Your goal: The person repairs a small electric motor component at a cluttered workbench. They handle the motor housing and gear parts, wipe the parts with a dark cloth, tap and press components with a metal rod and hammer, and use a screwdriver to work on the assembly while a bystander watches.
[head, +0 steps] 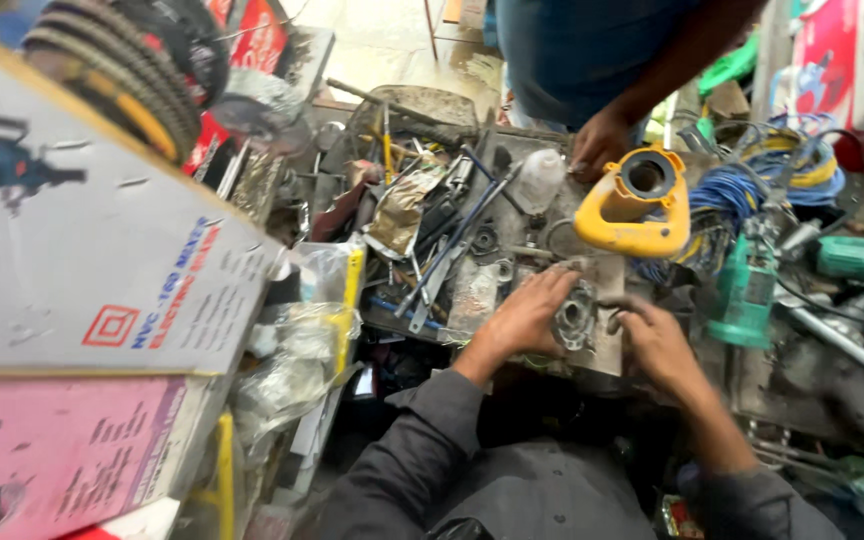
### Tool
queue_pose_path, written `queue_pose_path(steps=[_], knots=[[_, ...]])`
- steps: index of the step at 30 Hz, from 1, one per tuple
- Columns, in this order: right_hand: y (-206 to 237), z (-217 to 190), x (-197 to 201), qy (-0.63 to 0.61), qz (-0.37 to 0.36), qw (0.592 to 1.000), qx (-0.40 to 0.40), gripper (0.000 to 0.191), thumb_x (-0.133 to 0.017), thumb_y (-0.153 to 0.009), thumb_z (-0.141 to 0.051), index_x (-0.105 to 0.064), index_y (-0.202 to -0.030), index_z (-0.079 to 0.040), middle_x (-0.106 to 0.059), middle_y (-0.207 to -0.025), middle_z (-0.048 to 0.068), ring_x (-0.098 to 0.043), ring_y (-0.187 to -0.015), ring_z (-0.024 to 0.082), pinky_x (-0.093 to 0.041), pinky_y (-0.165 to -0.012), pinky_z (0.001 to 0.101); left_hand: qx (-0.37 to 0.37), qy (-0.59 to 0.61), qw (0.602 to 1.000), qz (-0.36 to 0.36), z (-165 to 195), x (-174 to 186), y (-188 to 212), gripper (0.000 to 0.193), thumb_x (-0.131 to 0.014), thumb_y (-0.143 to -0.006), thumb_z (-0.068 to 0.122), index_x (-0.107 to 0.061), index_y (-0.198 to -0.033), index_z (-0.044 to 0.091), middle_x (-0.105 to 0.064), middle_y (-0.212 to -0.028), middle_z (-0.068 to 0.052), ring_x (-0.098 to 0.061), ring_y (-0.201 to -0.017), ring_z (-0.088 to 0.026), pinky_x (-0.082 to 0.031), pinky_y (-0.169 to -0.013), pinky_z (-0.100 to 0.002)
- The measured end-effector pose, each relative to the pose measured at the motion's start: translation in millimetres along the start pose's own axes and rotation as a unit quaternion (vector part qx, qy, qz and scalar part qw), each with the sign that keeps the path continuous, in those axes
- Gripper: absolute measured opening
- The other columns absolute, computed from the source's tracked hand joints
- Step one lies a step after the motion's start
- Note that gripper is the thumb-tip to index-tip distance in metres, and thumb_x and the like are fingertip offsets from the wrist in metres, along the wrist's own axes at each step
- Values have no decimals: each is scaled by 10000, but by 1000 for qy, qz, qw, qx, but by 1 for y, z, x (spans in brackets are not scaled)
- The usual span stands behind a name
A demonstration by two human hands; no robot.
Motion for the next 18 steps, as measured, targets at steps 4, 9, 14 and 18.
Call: queue_pose_path(steps=[4,9,14,18], knots=[[26,0,-37,42,-29,998,45,437,-524,-900,-173,-672,-1308,-123,-737,-801,131,-638,-684,234,-538,-671,386,29,-27,999,-29,1,10,2,1175,-950,-458,297,-412,-1467,27,-507,-1479,-197,-432,-1397,-422,-373,-1150,-500],[24,-29,-58,236,-61,966,84,544,-499,-871,-221,-596,-1405,-191,-719,-984,251,-682,-937,419,-515,-872,509,35,-29,998,-48,3,17,2,1173,-939,-466,281,-410,-1486,44,-515,-1477,-172,-442,-1393,-410,-371,-1151,-503],[12,-22,-73,205,-104,965,127,559,-512,-899,-215,-522,-1446,-98,-708,-1079,278,-684,-1004,427,-513,-921,499,31,-30,998,-54,3,16,5,1179,-918,-448,240,-407,-1493,48,-504,-1494,-169,-433,-1399,-405,-369,-1146,-502],[7,-13,-81,34,-143,978,147,603,-528,-896,-172,-465,-1472,-6,-741,-992,218,-707,-882,310,-554,-816,400,28,-33,998,-49,2,15,4,1166,-922,-456,257,-408,-1483,51,-499,-1495,-168,-438,-1398,-398,-375,-1137,-499]])
Point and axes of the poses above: each hand's wrist, its own y-axis away from the middle knuckle, its own x-axis out of the back of the hand, z = x × y, the point moved 7 cm from there along -y, towards the middle knuckle
